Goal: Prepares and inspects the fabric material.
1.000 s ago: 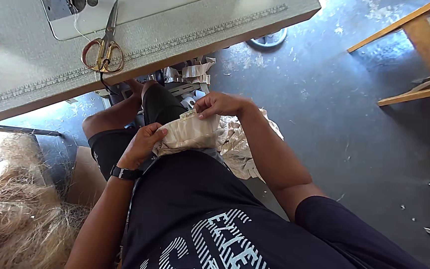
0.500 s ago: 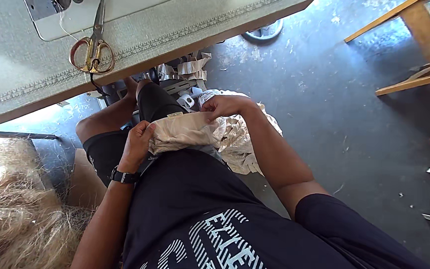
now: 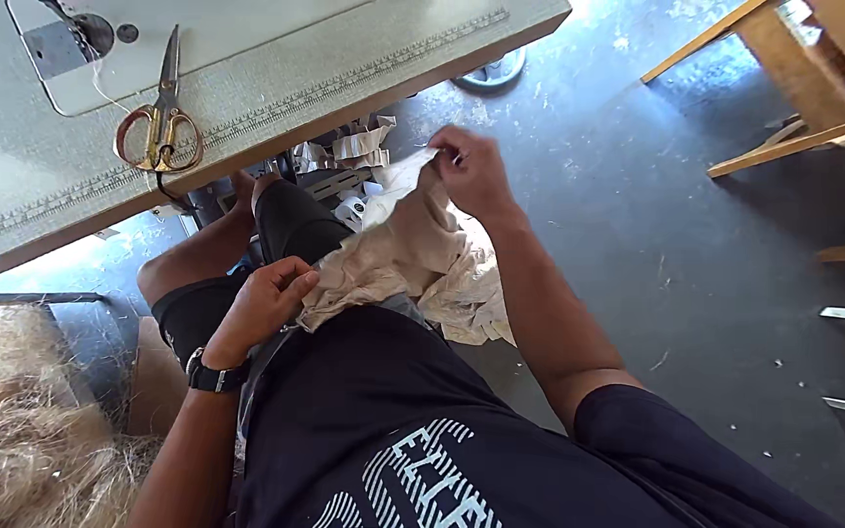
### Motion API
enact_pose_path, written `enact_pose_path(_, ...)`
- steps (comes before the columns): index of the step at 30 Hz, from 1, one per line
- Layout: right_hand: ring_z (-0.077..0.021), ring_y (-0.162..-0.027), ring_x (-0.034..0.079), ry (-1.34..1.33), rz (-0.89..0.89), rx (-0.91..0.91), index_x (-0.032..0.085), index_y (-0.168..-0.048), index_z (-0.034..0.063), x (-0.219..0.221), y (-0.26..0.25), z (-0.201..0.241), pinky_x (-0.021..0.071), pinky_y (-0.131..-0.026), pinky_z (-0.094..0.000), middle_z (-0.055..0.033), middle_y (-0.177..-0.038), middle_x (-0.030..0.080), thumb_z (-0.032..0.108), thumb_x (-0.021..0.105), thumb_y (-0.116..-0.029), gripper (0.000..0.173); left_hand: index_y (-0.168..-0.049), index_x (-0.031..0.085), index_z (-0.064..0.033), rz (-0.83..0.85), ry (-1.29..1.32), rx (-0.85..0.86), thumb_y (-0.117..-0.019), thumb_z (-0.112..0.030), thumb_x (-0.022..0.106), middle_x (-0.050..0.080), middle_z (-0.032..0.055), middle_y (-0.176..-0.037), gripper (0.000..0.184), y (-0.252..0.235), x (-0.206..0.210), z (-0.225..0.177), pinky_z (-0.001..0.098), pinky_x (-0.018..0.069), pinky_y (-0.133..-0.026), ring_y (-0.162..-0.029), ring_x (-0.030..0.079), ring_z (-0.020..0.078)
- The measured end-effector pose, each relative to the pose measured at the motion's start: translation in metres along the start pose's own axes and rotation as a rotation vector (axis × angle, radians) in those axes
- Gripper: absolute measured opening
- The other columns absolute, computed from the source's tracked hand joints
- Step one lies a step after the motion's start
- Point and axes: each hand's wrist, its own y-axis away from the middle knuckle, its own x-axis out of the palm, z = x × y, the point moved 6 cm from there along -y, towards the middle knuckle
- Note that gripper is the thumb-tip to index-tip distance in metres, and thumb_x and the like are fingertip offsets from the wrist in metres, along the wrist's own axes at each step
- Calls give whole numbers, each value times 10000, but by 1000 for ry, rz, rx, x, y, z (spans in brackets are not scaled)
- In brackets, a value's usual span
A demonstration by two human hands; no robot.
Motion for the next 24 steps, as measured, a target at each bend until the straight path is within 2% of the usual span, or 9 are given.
enact_pose_path(2,-193,-792,655,18,-135,-174,701,-1031,-19,-33,-5,49,552,-727,-372,-145,-928,700,58,524,-985,199,-1233,650,-108,-8,-75,62,-1020,-399,591,727,45,-1012,365,-6,-12,-35,381,615,-743,-841,707,145)
enact_pose_path(5,-147,-745,630,66,-274,-413,710,-955,-25,-67,-1,122,519,-657,-291,-132,-861,684,50,582,-966,149,-1492,435,-107,-94,-185,262,-981,-648,522,595,79,-1400,749,-19,-30,-104,393,565,-955,-1230,619,175)
enact_pose_path(7,-138,-717,627,67,-307,-504,715,-948,-32,-79,2,156,504,-623,-268,-132,-832,681,40,607,-956,130,-1572,298,-97,-99,-238,410,-943,-690,555,523,91,-1486,901,-27,-28,-153,386,514,-1044,-1345,537,187)
enact_pose_path(10,-73,-676,598,-66,-263,-548,713,-943,-52,-83,2,175,489,-593,-209,-112,-812,689,5,622,-931,108,-1610,247,-98,-47,-286,493,-928,-477,721,506,97,-1506,913,-47,-8,-194,383,472,-1116,-1366,517,169)
enact_pose_path(12,-49,-644,563,-146,-213,-511,699,-940,-48,-82,2,171,469,-566,-198,-78,-776,661,-6,624,-912,90,-1523,427,-90,-58,-277,523,-981,-329,683,608,71,-1387,645,-63,0,-197,352,515,-1062,-1247,601,115)
enact_pose_path(13,-44,-621,533,-183,-186,-480,688,-939,-43,-80,1,165,447,-549,-197,-58,-744,630,-5,631,-906,76,-1390,558,-99,-76,-235,515,-1006,-261,643,680,35,-1220,426,-68,0,-196,316,566,-942,-1087,660,76)
enact_pose_path(15,-36,-574,486,-255,-89,-391,668,-973,-32,-73,1,146,416,-513,-192,-17,-695,570,26,667,-917,81,-1186,645,-99,-43,-131,445,-1056,-175,537,675,-4,-1025,185,-71,-4,-194,251,556,-782,-883,646,46)
enact_pose_path(19,-112,-649,596,-361,310,-130,648,-1152,19,-33,17,94,543,-595,-303,-36,-794,627,168,722,-931,277,-971,635,-97,-42,-137,393,-1096,-244,490,577,-3,-663,241,-48,-13,-200,207,426,-431,-494,515,77)
enact_pose_path(24,-230,-874,682,-194,713,69,713,-1083,41,49,56,21,557,-827,-483,-114,-970,713,224,686,-981,212,-923,633,-133,-60,-382,520,-1083,-275,509,528,-52,-657,247,-27,-14,-227,191,346,-418,-489,456,36)
